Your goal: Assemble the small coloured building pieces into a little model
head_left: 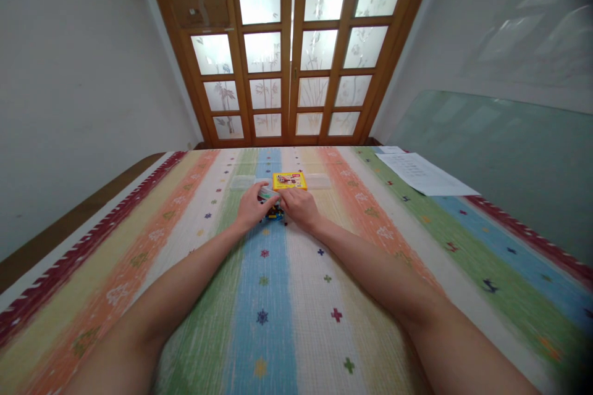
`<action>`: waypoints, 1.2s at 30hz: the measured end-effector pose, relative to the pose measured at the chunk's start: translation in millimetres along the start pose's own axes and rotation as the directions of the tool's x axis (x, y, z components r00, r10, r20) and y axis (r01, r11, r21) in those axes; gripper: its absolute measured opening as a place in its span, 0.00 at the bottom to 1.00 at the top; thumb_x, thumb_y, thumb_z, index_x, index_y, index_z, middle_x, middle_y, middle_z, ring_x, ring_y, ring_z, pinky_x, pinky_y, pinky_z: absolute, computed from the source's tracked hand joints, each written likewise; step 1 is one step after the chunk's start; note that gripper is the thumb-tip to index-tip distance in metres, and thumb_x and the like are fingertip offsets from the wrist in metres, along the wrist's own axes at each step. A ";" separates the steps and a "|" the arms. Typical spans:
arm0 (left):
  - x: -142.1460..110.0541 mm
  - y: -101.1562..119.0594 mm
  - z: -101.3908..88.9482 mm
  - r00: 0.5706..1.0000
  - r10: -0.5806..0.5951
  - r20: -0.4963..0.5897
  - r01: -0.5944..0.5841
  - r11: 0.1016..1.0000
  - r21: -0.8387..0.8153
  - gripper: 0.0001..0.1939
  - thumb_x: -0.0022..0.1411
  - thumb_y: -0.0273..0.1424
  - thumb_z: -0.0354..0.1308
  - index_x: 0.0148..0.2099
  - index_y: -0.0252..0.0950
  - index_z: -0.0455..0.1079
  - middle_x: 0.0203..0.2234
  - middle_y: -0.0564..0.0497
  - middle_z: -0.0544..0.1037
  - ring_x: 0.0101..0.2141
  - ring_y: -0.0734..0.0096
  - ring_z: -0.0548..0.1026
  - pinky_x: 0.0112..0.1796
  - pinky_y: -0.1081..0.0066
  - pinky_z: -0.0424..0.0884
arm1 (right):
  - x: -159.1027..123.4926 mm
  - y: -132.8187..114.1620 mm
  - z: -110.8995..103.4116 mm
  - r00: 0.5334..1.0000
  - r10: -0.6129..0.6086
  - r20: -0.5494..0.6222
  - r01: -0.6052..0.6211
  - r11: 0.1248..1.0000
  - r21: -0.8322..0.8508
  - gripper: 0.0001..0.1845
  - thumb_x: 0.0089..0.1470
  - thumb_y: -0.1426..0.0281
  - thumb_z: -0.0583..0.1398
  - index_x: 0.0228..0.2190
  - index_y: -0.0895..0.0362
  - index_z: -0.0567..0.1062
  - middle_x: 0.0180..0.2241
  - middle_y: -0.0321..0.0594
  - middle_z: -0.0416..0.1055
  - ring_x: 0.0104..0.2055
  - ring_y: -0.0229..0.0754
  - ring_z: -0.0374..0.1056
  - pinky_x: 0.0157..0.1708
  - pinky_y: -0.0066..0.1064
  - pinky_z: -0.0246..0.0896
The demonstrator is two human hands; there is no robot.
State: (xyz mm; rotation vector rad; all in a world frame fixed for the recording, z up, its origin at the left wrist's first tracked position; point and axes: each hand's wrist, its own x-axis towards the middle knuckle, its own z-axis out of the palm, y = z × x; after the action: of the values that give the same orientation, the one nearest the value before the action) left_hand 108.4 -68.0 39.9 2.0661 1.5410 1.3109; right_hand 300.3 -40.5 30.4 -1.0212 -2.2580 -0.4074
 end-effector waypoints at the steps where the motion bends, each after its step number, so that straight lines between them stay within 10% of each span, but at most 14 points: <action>1: -0.4 0.1 -0.3 1.000 0.019 0.016 -0.019 1.000 0.013 0.29 0.61 0.43 0.66 0.61 0.38 0.68 0.49 0.45 0.78 0.43 0.61 0.76 0.48 0.62 0.71 | 0.7 1.7 1.0 0.999 0.028 -0.016 -0.028 1.000 -0.006 0.12 0.67 0.72 0.54 0.39 0.59 0.77 0.34 0.45 0.77 0.36 0.45 0.70 0.37 0.33 0.59; 12: -0.5 -9.9 -0.6 0.998 0.052 0.026 -0.039 0.931 -0.364 0.41 0.56 0.30 0.66 0.70 0.43 0.59 0.60 0.43 0.72 0.57 0.59 0.72 0.59 0.58 0.67 | -7.2 24.1 7.9 0.975 0.153 -0.162 -0.122 0.975 0.188 0.18 0.72 0.66 0.47 0.50 0.57 0.74 0.43 0.46 0.79 0.42 0.44 0.75 0.42 0.31 0.66; 19: 6.6 -28.8 0.4 0.991 -0.011 0.136 0.086 0.822 -0.563 0.31 0.63 0.27 0.57 0.68 0.40 0.61 0.50 0.44 0.80 0.47 0.64 0.80 0.54 0.58 0.72 | -10.3 32.2 11.1 0.958 0.208 -0.198 -0.137 0.937 0.323 0.18 0.70 0.65 0.48 0.52 0.56 0.73 0.47 0.45 0.78 0.46 0.46 0.75 0.46 0.33 0.68; 36: 4.3 -19.2 -18.6 0.935 0.350 0.052 -0.350 0.937 -0.024 0.26 0.63 0.20 0.48 0.59 0.41 0.73 0.51 0.48 0.80 0.51 0.65 0.77 0.53 0.63 0.73 | -12.0 32.6 5.3 0.945 0.264 -0.190 -0.149 0.870 0.471 0.16 0.62 0.72 0.50 0.47 0.54 0.73 0.40 0.42 0.77 0.40 0.45 0.73 0.44 0.34 0.68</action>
State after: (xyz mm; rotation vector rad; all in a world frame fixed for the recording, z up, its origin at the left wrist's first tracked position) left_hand 82.0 -62.1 40.1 2.4274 1.1711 1.3567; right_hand 328.9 -23.3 19.3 -0.8951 -1.8657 0.0842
